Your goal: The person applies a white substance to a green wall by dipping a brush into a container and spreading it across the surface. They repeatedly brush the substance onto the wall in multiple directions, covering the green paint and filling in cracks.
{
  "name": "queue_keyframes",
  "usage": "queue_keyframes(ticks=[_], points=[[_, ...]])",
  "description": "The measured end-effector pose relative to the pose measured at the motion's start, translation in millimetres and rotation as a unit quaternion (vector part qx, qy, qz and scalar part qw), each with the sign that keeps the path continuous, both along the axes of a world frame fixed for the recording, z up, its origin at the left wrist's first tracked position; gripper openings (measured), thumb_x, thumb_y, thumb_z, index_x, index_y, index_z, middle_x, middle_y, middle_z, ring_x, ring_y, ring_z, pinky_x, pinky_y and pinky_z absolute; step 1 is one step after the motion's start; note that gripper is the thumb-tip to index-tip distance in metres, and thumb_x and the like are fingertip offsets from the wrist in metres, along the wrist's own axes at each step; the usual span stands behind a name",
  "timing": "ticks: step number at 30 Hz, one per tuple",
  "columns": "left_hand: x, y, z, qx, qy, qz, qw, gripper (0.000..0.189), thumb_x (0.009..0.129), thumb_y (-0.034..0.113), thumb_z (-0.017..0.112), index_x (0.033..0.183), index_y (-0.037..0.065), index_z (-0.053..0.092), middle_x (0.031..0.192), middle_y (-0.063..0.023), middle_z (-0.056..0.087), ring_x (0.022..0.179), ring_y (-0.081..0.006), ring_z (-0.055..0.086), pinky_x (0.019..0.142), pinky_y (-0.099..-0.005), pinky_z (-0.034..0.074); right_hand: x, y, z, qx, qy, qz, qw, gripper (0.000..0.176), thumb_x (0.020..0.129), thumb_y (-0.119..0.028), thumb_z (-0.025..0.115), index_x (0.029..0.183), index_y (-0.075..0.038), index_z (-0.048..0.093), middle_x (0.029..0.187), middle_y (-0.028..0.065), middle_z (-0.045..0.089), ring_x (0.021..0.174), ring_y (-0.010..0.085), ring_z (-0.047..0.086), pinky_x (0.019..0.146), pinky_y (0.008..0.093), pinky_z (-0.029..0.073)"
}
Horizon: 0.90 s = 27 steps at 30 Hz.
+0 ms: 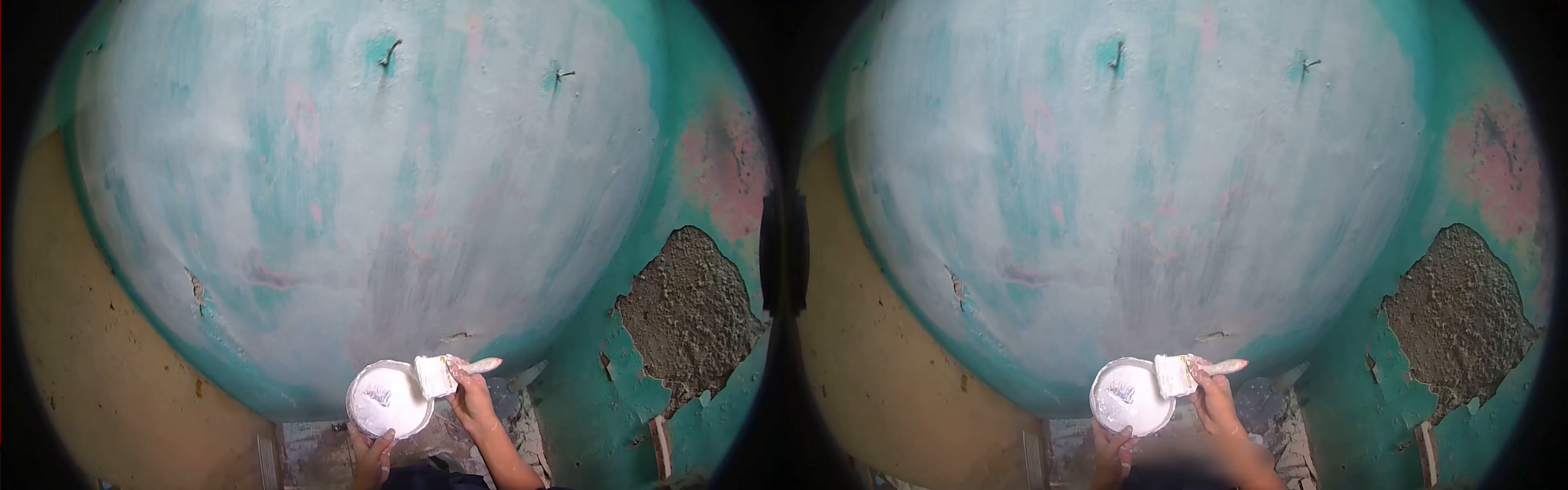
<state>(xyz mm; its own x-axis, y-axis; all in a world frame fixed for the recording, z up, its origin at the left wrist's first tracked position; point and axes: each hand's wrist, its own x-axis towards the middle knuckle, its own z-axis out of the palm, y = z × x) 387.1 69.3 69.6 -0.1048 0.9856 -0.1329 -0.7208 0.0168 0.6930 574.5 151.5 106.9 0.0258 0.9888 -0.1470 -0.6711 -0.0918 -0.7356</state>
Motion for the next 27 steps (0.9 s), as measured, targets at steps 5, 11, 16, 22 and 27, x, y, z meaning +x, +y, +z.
queue_keyframes(ticks=[5, 11, 16, 22, 27], points=[[-2.9, 71.3, -114.2, 0.152, 0.368, 0.124, 0.909, 0.072, 0.077, 0.002, 0.068, 0.141, 0.005, 0.034, 0.126, -0.0140, 0.053, 0.115, -0.0249, 0.055, 0.097, -0.0374, 0.049, 21.9, 18.1, 11.3, -0.005, 0.023, -0.013, 1.000, 0.034, 0.097, -0.010, 0.052, 0.129, 0.003, 0.047, 0.122, 0.0116, 0.059, 0.110, 0.0216, 0.062, 0.094, 0.0358, 0.053], [39.5, 40.6, -24.3, 0.026, 0.098, 0.024, 0.995, 0.083, 0.079, 0.001, 0.068, 0.149, 0.015, 0.026, 0.142, -0.0125, 0.041, 0.121, -0.0226, 0.049, 0.091, -0.0337, 0.051, 86.0, 62.5, 100.9, 0.132, -0.031, -0.117, 0.984, 0.048, 0.092, -0.008, 0.063, 0.133, 0.003, 0.042, 0.124, 0.0134, 0.056, 0.114, 0.0232, 0.058, 0.099, 0.0378, 0.049], [65.2, 40.4, 14.8, -0.067, 0.046, -0.004, 0.997, 0.080, 0.083, 0.000, 0.064, 0.150, 0.015, 0.023, 0.142, -0.0087, 0.038, 0.124, -0.0225, 0.044, 0.081, -0.0295, 0.050, 147.2, 108.9, 276.6, 0.431, -0.306, -0.313, 0.789, 0.050, 0.092, -0.014, 0.063, 0.136, 0.003, 0.047, 0.125, 0.0136, 0.060, 0.114, 0.0227, 0.059, 0.102, 0.0363, 0.046], [95.3, 56.7, 13.2, -0.118, 0.006, 0.019, 0.993, 0.075, 0.084, -0.005, 0.062, 0.147, 0.012, 0.025, 0.138, -0.0108, 0.040, 0.122, -0.0264, 0.047, 0.093, -0.0394, 0.052, 181.7, 198.1, 498.4, 0.648, -0.439, -0.442, 0.438, 0.029, 0.090, -0.010, 0.067, 0.119, -0.008, 0.068, 0.108, 0.0102, 0.072, 0.097, 0.0182, 0.069, 0.084, 0.0292, 0.055], [117.4, 68.0, 21.6, -0.148, 0.003, 0.026, 0.989, 0.079, 0.084, -0.005, 0.062, 0.149, 0.012, 0.021, 0.144, -0.0121, 0.036, 0.128, -0.0287, 0.043, 0.099, -0.0439, 0.049, 186.6, 251.0, 544.6, 0.561, -0.585, -0.503, 0.298, 0.035, 0.084, -0.016, 0.070, 0.118, -0.026, 0.069, 0.113, 0.0043, 0.070, 0.090, 0.0201, 0.071, 0.078, 0.0314, 0.057]])
